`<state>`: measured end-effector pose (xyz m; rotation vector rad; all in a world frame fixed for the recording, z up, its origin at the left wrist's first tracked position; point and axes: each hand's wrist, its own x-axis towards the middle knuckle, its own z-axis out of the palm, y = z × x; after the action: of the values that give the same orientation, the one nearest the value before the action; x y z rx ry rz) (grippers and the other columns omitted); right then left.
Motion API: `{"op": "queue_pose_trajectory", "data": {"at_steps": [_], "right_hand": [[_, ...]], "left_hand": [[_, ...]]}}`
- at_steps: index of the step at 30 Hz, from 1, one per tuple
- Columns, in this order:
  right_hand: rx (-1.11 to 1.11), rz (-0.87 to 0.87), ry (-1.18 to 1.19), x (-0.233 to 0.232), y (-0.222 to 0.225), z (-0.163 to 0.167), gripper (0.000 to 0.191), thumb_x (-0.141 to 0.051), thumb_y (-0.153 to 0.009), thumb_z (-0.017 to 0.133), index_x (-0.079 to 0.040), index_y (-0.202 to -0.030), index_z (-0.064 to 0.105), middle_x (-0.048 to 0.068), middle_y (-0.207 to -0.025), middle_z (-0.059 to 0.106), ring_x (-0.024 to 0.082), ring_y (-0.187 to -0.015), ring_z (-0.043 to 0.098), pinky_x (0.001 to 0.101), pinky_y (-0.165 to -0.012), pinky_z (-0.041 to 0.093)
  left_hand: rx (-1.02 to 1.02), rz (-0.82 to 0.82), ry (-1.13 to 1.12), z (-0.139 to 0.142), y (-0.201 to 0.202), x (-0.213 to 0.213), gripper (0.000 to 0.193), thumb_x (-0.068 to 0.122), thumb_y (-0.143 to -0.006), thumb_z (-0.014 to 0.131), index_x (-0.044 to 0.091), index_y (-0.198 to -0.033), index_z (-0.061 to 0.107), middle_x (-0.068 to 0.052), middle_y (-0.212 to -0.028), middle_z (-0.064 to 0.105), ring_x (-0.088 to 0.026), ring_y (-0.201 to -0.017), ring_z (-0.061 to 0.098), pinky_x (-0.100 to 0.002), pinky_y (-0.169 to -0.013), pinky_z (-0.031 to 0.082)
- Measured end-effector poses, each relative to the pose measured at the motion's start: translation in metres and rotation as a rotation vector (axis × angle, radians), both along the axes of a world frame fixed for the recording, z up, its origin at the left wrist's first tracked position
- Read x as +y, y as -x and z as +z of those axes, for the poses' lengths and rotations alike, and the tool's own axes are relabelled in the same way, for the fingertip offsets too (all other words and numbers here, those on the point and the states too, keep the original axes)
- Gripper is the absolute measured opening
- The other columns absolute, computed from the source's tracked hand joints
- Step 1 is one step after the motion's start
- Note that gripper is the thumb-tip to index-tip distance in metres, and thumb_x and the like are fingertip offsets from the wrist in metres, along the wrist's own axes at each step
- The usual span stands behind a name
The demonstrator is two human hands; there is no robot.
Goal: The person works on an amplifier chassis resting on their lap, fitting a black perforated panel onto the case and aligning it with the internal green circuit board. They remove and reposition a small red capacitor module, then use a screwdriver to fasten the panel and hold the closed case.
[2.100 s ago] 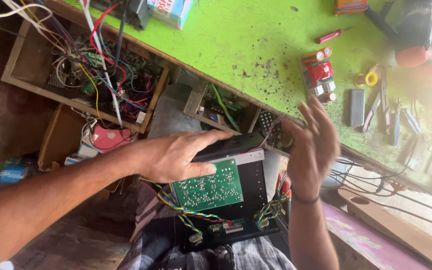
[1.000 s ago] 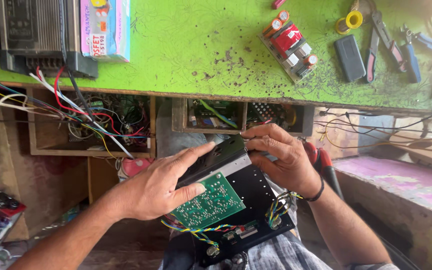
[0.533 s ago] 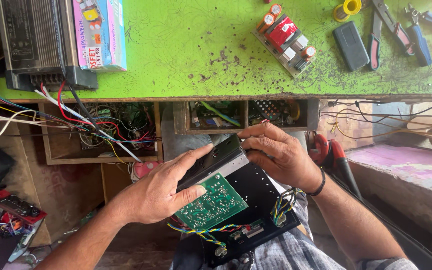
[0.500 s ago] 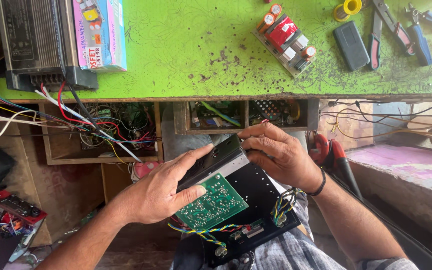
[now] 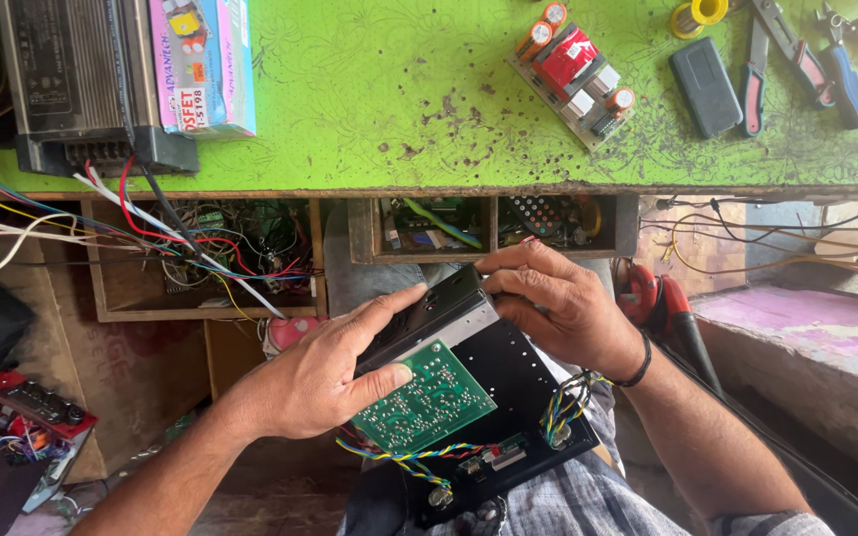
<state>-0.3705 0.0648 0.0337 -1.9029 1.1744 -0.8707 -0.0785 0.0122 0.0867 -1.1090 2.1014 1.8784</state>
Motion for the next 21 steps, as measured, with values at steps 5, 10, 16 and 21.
{"op": "queue_pose_trajectory", "data": {"at_steps": [5,10,16,21], "right_hand": [[-0.135,-0.014,-0.046,0.005,0.01,-0.006,0.027,-0.01,-0.088,0.079,-0.004,-0.112,0.068,0.013,-0.127,0.066,0.019,-0.102,0.072,0.0318,-0.086,0.061],[-0.423,-0.265,-0.314,0.027,0.012,-0.001,0.035,-0.025,-0.098,0.078,0.001,-0.119,0.067,0.012,-0.111,0.072,0.018,-0.104,0.072,0.031,-0.095,0.057],[-0.178,-0.07,-0.432,0.034,-0.02,0.022,0.095,-0.045,-0.079,0.087,0.013,-0.141,0.044,0.024,-0.132,0.063,0.032,-0.127,0.061,0.0396,-0.104,0.047],[-0.247,-0.12,-0.623,0.018,-0.033,0.041,0.094,-0.043,-0.067,0.091,0.003,-0.136,0.048,0.018,-0.123,0.07,0.026,-0.122,0.067,0.0364,-0.104,0.049]], "left_hand": [[0.013,-0.005,0.024,0.0,-0.002,0.002,0.08,0.035,-0.095,0.063,0.011,-0.16,0.025,-0.018,-0.154,0.048,-0.03,-0.139,0.052,-0.041,-0.111,0.043],[0.072,-0.002,0.108,0.0,-0.007,0.005,0.077,0.035,-0.097,0.063,0.007,-0.16,0.027,-0.023,-0.157,0.045,-0.035,-0.145,0.046,-0.043,-0.116,0.037],[0.007,-0.027,0.091,0.005,-0.001,0.004,0.079,0.035,-0.095,0.064,0.009,-0.16,0.028,-0.021,-0.154,0.047,-0.035,-0.143,0.049,-0.043,-0.114,0.038],[-0.045,-0.047,0.148,0.018,0.003,0.003,0.079,0.034,-0.093,0.067,0.011,-0.159,0.031,-0.02,-0.153,0.051,-0.036,-0.14,0.051,-0.044,-0.112,0.039]]}}
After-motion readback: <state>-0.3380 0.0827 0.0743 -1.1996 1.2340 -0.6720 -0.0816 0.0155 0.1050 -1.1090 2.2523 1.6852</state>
